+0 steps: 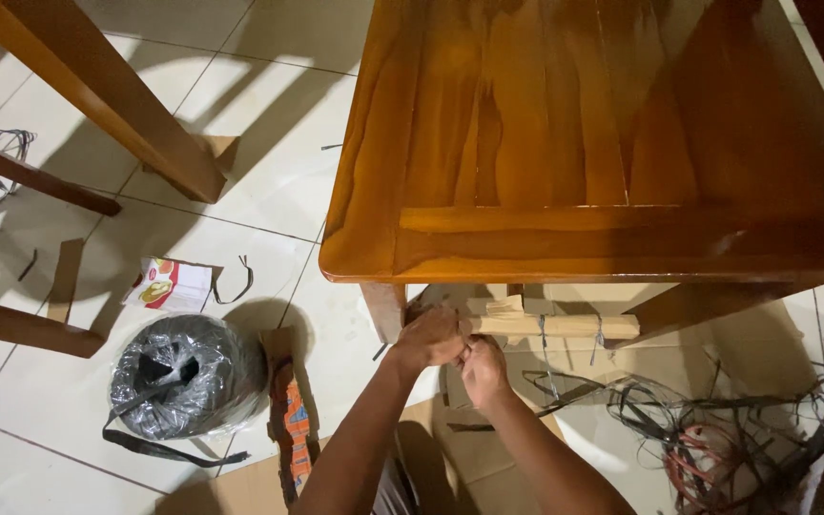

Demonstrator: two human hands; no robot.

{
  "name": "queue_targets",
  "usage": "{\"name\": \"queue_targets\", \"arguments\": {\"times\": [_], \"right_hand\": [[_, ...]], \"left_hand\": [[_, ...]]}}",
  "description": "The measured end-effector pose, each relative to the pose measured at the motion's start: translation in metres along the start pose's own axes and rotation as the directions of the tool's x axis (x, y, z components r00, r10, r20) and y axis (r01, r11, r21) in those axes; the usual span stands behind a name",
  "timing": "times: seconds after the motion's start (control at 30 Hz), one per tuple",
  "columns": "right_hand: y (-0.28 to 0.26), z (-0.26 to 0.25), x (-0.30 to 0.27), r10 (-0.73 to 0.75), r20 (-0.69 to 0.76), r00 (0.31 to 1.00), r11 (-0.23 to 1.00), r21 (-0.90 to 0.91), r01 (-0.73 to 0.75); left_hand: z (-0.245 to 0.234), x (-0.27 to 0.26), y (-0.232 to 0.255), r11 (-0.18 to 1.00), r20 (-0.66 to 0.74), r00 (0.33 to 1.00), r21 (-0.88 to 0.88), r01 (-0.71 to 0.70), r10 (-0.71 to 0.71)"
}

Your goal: Unpacking a wooden chair by removing cardboard and wire ties

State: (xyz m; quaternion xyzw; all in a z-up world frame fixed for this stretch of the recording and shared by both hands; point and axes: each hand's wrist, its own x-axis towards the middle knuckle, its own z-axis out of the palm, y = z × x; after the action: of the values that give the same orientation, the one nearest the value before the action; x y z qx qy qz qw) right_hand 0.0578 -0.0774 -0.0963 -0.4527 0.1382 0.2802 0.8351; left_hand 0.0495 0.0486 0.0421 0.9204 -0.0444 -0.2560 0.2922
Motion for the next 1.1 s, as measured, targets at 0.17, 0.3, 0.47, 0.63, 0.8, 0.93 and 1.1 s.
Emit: {"name": "queue_targets", "arguments": {"times": [0.17, 0.3, 0.47, 0.63, 0.8, 0.93, 1.1], "right_hand": [[0.036, -0.043, 0.033, 0.074, -0.087, 0.994, 0.991, 0.116, -0.063], [0.045, -0.053, 0.047, 0.082, -0.062, 0.995, 0.994, 0.077, -0.077], [0.041, -0.043, 0.04, 0.175, -0.136, 0.975, 0.98, 0.116, -0.16], [0.023, -0.026, 0.021, 0.188, -0.176, 0.966, 0.982, 0.034, -0.185], [0.007, -0.009, 0.001, 0.12, -0.148, 0.982, 0.987, -0.09, -0.134], [-0.014, 0.025, -0.048, 0.031, -0.184, 0.982, 0.969, -0.236, -0.075], [-0.007, 0.006, -0.059, -0.128, -0.155, 0.98, 0.715, -0.699, -0.017]], "left_hand": [[0.012, 0.011, -0.003, 0.992, -0.049, 0.992, -0.059, 0.113, -0.116], [-0.001, 0.009, 0.002, 0.977, -0.008, 0.982, -0.101, 0.189, -0.19], [-0.013, 0.0, 0.017, 0.972, -0.069, 0.971, -0.054, 0.227, -0.23], [-0.03, -0.015, 0.038, 0.93, -0.048, 0.934, -0.12, 0.347, -0.354], [-0.017, 0.015, 0.015, 0.911, -0.206, 0.898, -0.233, 0.34, -0.388], [-0.007, 0.001, 0.024, 0.908, -0.154, 0.912, -0.252, 0.336, -0.38], [0.014, 0.014, -0.005, 0.924, -0.201, 0.932, -0.303, 0.233, -0.301]]}}
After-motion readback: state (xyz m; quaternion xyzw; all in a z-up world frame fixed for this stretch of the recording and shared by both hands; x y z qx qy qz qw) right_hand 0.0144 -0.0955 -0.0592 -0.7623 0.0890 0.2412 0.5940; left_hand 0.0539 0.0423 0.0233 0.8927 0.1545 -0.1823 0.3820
